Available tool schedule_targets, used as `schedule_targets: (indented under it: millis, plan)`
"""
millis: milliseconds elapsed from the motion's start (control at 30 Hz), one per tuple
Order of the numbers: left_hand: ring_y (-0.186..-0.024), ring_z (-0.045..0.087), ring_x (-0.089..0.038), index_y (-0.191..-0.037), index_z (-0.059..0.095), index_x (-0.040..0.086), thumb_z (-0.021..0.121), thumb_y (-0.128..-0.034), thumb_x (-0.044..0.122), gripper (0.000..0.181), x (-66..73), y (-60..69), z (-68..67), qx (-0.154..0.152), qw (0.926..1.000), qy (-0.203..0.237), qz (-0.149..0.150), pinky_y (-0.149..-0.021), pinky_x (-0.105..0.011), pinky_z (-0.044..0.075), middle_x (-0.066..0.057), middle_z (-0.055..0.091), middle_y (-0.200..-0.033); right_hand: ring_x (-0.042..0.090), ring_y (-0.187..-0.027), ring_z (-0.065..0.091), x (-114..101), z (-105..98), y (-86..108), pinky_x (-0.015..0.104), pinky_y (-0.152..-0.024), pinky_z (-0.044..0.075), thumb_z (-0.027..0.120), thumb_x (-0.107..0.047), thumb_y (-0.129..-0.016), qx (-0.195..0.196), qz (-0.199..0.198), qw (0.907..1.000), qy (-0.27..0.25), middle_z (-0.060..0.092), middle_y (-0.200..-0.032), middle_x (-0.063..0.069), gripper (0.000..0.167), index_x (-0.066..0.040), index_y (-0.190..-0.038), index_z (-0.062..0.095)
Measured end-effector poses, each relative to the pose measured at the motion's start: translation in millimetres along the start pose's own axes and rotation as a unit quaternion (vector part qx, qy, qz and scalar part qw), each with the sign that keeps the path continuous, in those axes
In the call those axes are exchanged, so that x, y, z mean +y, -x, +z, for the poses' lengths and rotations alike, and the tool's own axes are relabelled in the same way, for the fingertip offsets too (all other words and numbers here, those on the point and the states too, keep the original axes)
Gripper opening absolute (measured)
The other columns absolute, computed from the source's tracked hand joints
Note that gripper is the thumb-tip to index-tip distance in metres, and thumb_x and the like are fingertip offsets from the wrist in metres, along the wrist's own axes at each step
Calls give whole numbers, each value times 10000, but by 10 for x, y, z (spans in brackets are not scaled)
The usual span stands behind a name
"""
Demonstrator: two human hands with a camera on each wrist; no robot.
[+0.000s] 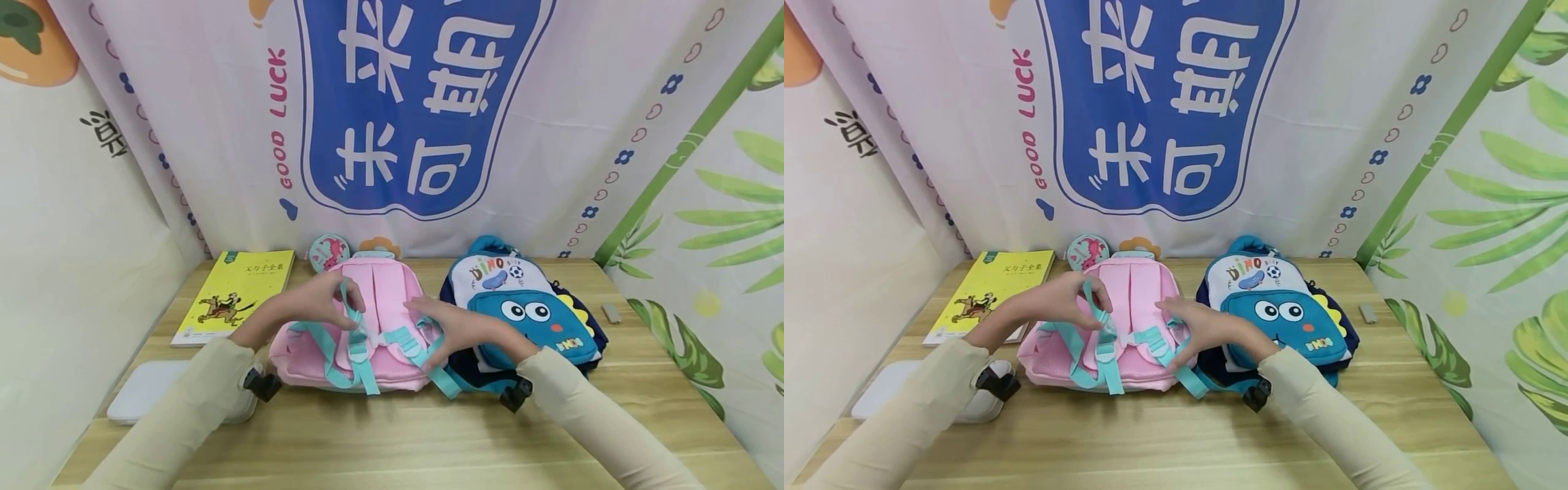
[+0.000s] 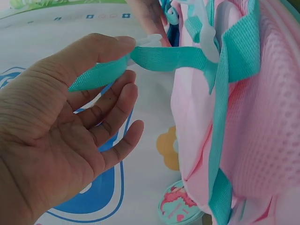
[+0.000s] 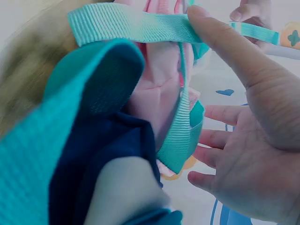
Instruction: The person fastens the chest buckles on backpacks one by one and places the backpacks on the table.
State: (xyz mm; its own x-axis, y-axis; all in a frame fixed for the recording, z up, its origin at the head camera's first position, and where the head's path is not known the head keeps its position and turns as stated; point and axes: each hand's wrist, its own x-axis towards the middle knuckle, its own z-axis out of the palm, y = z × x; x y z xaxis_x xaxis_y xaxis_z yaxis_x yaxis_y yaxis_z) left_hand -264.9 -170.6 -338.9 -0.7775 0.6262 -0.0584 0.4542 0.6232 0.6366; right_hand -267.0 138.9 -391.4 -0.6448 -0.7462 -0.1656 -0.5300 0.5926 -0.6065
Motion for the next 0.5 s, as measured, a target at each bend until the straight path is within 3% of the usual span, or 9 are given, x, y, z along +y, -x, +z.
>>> schedule_targets:
  millis: [233,500]
  plan:
    - [-917,596,-177,-937,753,160,878,-777,126,206,-24,56,-51,92,9996,-137,-222,-847,-322,537,47,726,-927,355,-1564,210,-77,-39,-48,563,-1233,258,919,-360,-747,304,-106,9995,-38,260,-1676,158,1079,-103,-1599,307]
    - [-902,615,-166,-946,761,141,875,-773,108,210,-73,56,-42,328,9992,-196,-64,-841,-321,548,42,737,-921,331,-1541,290,-195,-32,-115,581,-1209,302,892,-354,-784,1013,-397,9940,-122,352,-1645,111,981,-123,-1581,368]
